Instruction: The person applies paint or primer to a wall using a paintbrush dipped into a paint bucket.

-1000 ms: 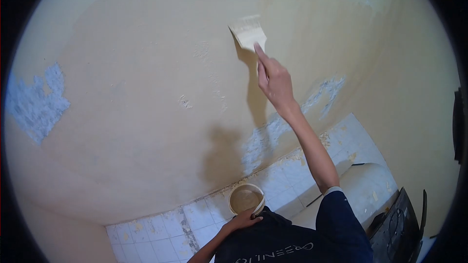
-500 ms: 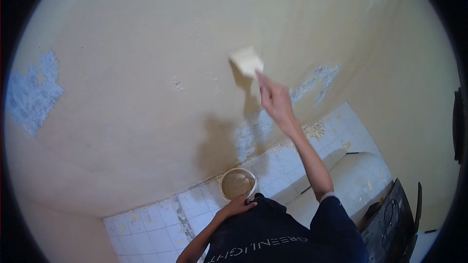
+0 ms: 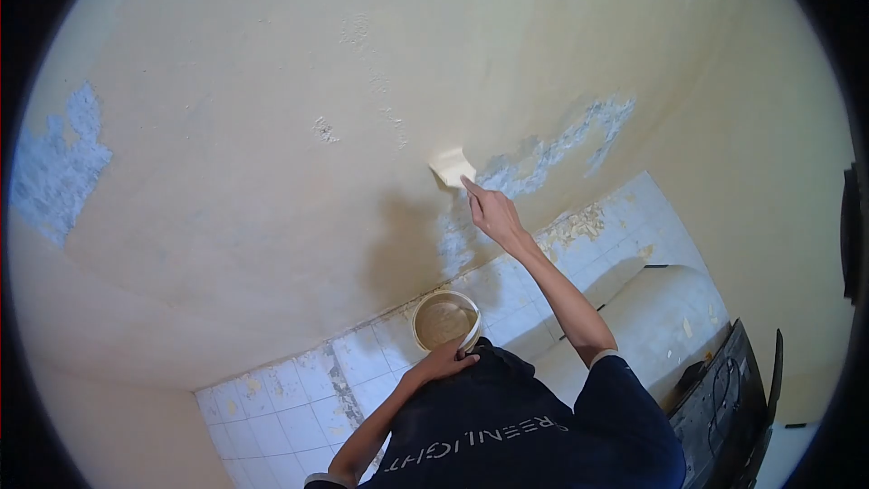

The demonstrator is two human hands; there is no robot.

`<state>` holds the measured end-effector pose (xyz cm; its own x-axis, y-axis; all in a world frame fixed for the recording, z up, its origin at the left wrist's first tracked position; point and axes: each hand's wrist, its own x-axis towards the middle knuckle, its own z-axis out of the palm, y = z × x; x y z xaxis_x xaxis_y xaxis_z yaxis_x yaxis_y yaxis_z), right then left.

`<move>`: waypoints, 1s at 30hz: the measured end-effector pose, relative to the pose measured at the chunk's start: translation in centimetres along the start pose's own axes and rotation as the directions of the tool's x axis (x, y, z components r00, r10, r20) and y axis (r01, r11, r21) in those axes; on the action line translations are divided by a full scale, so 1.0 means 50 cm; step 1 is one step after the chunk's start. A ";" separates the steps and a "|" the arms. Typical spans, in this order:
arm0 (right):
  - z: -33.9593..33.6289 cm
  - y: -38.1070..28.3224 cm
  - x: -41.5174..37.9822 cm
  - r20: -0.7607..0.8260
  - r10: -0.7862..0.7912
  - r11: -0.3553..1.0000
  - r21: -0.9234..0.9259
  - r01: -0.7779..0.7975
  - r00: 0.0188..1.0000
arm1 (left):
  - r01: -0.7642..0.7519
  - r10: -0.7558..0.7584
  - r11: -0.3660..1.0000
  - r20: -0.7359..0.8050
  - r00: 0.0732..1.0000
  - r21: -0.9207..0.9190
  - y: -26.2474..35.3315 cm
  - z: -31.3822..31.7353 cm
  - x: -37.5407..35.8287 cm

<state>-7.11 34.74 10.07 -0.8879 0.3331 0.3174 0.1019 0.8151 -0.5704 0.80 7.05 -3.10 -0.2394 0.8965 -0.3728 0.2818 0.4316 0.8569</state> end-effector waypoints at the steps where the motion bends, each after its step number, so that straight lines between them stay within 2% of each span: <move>1: -0.002 0.000 -0.006 0.001 0.004 1.000 0.001 -0.004 1.000 | 0.004 -0.004 1.000 -0.002 1.000 -0.011 0.004 -0.002 -0.001; 3: -0.014 -0.003 -0.019 0.083 0.066 0.995 0.064 -0.071 0.994 | 0.009 -0.009 1.000 -0.001 1.000 -0.028 0.009 0.001 0.002; 5: -0.030 -0.018 0.007 0.078 0.043 0.997 0.066 -0.048 0.996 | 0.000 0.000 1.000 0.015 1.000 -0.024 0.004 0.005 0.002; 8: -0.076 -0.053 0.094 0.015 -0.024 1.000 -0.004 0.024 1.000 | -0.010 0.010 1.000 0.025 1.000 -0.004 -0.002 0.008 0.007; 12: -0.171 -0.106 0.168 -0.101 -0.106 0.994 0.004 0.107 0.989 | 0.018 -0.017 1.000 0.068 0.998 -0.022 0.010 0.001 -0.006; 15: -0.262 -0.179 0.174 -0.107 -0.039 0.999 -0.007 0.039 0.993 | -0.021 0.025 0.997 0.050 0.998 -0.076 0.003 0.012 -0.002; 17: -0.313 -0.219 0.172 -0.201 -0.108 0.994 -0.042 0.102 0.974 | -0.033 0.037 0.996 0.042 0.998 -0.081 0.004 0.014 0.000; 20: -0.372 -0.266 0.169 -0.285 -0.131 0.987 0.052 0.151 0.950 | -0.058 0.057 0.997 -0.018 0.998 -0.057 0.024 0.007 -0.008; 22: -0.388 -0.283 0.171 -0.491 -0.234 0.970 -0.064 0.233 0.839 | -0.040 0.040 0.997 0.001 0.999 -0.063 0.015 0.006 -0.005; 23: -0.375 -0.272 0.182 -0.533 -0.282 0.959 -0.130 0.252 0.798 | -0.021 0.023 0.997 0.020 1.000 -0.069 0.009 0.008 -0.006; 24: -0.347 -0.253 0.191 -0.530 -0.279 0.960 -0.127 0.250 0.801 | -0.016 0.018 0.997 0.022 1.000 -0.073 0.005 0.010 -0.006; 26: -0.251 -0.193 0.201 -0.535 -0.280 0.946 -0.011 0.325 0.797 | -0.008 0.010 0.996 0.031 0.999 -0.091 -0.001 0.009 -0.004; 30: 0.006 -0.050 0.116 -0.419 -0.187 0.974 0.041 0.224 0.889 | 0.014 -0.012 0.994 0.024 1.000 -0.107 0.010 0.001 -0.008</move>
<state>-12.67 34.49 13.11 -0.6202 0.3425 0.7057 -0.1177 0.8488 -0.5154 1.08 6.90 -2.55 -0.2208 0.8935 -0.3911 0.1774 0.4311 0.8847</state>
